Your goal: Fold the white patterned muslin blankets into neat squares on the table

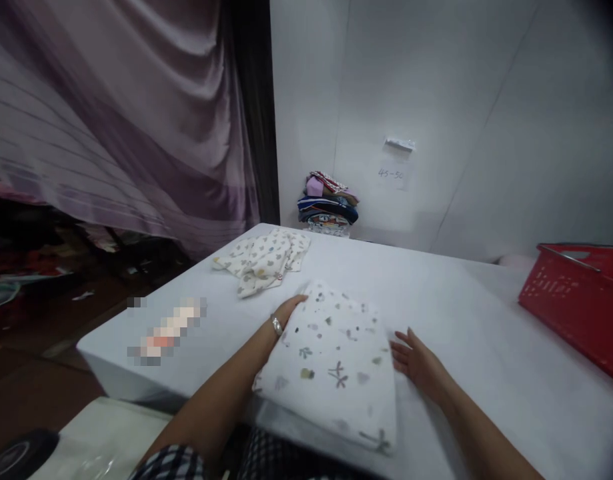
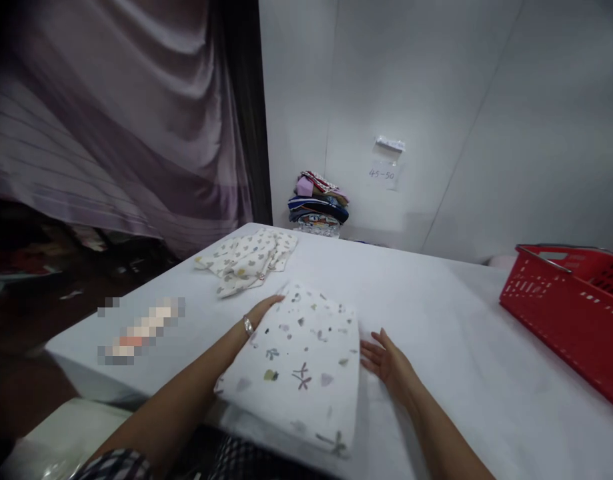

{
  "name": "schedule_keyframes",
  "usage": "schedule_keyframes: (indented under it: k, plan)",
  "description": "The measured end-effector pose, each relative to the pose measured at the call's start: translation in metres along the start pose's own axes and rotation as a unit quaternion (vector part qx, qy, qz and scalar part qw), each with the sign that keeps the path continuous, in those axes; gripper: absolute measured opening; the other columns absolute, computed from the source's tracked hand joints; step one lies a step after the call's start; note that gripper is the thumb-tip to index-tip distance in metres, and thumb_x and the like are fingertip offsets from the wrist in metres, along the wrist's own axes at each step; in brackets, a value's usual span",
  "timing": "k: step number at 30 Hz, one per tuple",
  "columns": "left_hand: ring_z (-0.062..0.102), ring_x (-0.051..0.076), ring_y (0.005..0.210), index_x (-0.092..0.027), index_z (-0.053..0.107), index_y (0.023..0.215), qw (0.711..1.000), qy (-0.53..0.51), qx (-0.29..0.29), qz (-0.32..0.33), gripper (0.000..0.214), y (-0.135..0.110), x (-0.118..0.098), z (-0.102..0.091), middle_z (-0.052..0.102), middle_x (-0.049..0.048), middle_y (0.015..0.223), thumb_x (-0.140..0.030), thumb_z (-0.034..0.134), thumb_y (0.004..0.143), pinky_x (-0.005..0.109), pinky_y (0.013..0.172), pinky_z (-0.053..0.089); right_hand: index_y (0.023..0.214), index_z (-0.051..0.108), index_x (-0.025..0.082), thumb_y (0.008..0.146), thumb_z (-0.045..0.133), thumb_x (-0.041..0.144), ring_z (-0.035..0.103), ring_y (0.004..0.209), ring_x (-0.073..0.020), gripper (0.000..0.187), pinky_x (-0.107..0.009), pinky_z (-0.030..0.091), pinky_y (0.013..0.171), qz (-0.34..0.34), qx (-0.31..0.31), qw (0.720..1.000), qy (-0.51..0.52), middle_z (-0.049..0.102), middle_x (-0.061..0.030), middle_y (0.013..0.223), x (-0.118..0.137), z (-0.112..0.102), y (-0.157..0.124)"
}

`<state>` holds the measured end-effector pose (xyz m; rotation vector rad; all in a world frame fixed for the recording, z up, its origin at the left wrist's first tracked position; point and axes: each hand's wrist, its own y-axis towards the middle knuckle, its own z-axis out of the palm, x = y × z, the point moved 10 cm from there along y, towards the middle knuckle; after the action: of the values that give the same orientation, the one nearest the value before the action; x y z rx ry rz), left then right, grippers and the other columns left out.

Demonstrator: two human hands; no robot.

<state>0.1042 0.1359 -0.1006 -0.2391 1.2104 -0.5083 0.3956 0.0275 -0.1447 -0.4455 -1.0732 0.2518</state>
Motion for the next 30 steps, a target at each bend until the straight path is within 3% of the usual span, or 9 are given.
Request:
schedule_keyframes:
  k: [2, 4, 8, 11, 14, 17, 20, 25, 30]
  plan:
    - [0.061, 0.021, 0.053, -0.009, 0.061, 0.071, 0.999, 0.023, -0.003, -0.037, 0.02, 0.003, 0.023, -0.018, 0.064, 0.0085, 0.055, -0.027, 0.064, 0.066, 0.034, 0.061, 0.051, 0.123, 0.04, 0.019, 0.077, 0.062, 0.041, 0.058, 0.104, -0.0231, 0.055, -0.037, 0.05, 0.085, 0.009, 0.002, 1.0, 0.008, 0.06, -0.0135, 0.113, -0.011, 0.003, -0.001]
    - [0.064, 0.022, 0.06, -0.008, 0.062, 0.077, 0.998, 0.036, -0.003, -0.049, 0.026, 0.005, 0.031, -0.026, 0.066, 0.0101, 0.062, -0.031, 0.066, 0.065, 0.035, 0.064, 0.052, 0.123, 0.039, 0.02, 0.075, 0.066, 0.037, 0.058, 0.104, -0.0234, 0.057, -0.037, 0.05, 0.086, 0.003, 0.005, 1.0, -0.005, 0.06, -0.0132, 0.114, -0.011, 0.008, -0.003]
    - [0.064, 0.022, 0.063, -0.01, 0.061, 0.088, 0.997, 0.073, -0.016, -0.017, 0.041, 0.017, 0.023, -0.03, 0.069, 0.0094, 0.072, -0.033, 0.077, 0.057, 0.032, 0.061, 0.051, 0.116, 0.047, 0.018, 0.072, 0.069, 0.035, 0.062, 0.093, -0.0225, 0.052, -0.038, 0.051, 0.081, 0.011, 0.021, 0.997, -0.069, 0.062, -0.0127, 0.11, -0.01, 0.025, -0.007]
    - [0.063, 0.02, 0.057, -0.009, 0.06, 0.091, 0.995, 0.093, -0.024, 0.01, 0.048, 0.025, 0.016, -0.029, 0.068, 0.0079, 0.067, -0.028, 0.081, 0.051, 0.03, 0.058, 0.05, 0.107, 0.055, 0.016, 0.076, 0.065, 0.038, 0.063, 0.087, -0.0196, 0.04, -0.034, 0.051, 0.079, 0.011, 0.079, 0.992, -0.099, 0.064, -0.0113, 0.106, -0.014, 0.048, -0.007]
    - [0.064, 0.021, 0.062, -0.01, 0.058, 0.097, 0.996, 0.088, -0.001, 0.027, 0.054, 0.023, 0.01, -0.021, 0.069, 0.0079, 0.073, -0.028, 0.081, 0.052, 0.031, 0.062, 0.051, 0.098, 0.061, 0.015, 0.079, 0.061, 0.042, 0.063, 0.083, -0.0175, 0.033, -0.029, 0.051, 0.074, 0.019, 0.102, 0.99, -0.096, 0.066, -0.0104, 0.1, -0.019, 0.061, -0.003]
    - [0.065, 0.022, 0.071, -0.012, 0.055, 0.106, 0.995, 0.054, 0.075, 0.047, 0.057, 0.011, -0.001, -0.002, 0.069, 0.0102, 0.085, -0.032, 0.078, 0.058, 0.035, 0.068, 0.051, 0.094, 0.062, 0.014, 0.08, 0.057, 0.047, 0.062, 0.08, -0.0166, 0.036, -0.027, 0.05, 0.069, 0.044, 0.097, 0.992, -0.067, 0.066, -0.0098, 0.097, -0.024, 0.065, -0.001]
    - [0.065, 0.022, 0.074, -0.014, 0.051, 0.113, 0.988, 0.017, 0.142, 0.067, 0.057, -0.001, -0.014, 0.014, 0.068, 0.012, 0.092, -0.032, 0.074, 0.065, 0.035, 0.071, 0.051, 0.101, 0.061, 0.014, 0.08, 0.055, 0.05, 0.062, 0.087, -0.0193, 0.042, -0.029, 0.049, 0.074, 0.056, 0.117, 0.99, -0.045, 0.066, -0.01, 0.1, -0.024, 0.077, -0.004]
    - [0.065, 0.021, 0.081, -0.016, 0.05, 0.117, 0.979, -0.006, 0.188, 0.082, 0.055, -0.011, -0.025, 0.027, 0.067, 0.011, 0.098, -0.03, 0.072, 0.069, 0.031, 0.073, 0.051, 0.116, 0.055, 0.015, 0.079, 0.059, 0.042, 0.06, 0.097, -0.024, 0.046, -0.038, 0.042, 0.09, 0.0, 0.158, 0.988, 0.001, 0.066, -0.0089, 0.105, -0.015, 0.097, -0.009]
    - [0.065, 0.021, 0.081, -0.018, 0.049, 0.119, 0.978, 0.005, 0.182, 0.103, 0.055, -0.016, -0.037, 0.031, 0.066, 0.0094, 0.102, -0.031, 0.07, 0.07, 0.029, 0.072, 0.051, 0.121, 0.052, 0.016, 0.076, 0.06, 0.041, 0.061, 0.095, -0.028, 0.052, -0.044, 0.042, 0.09, -0.024, 0.146, 0.986, 0.072, 0.067, -0.0105, 0.1, -0.014, 0.099, -0.011]
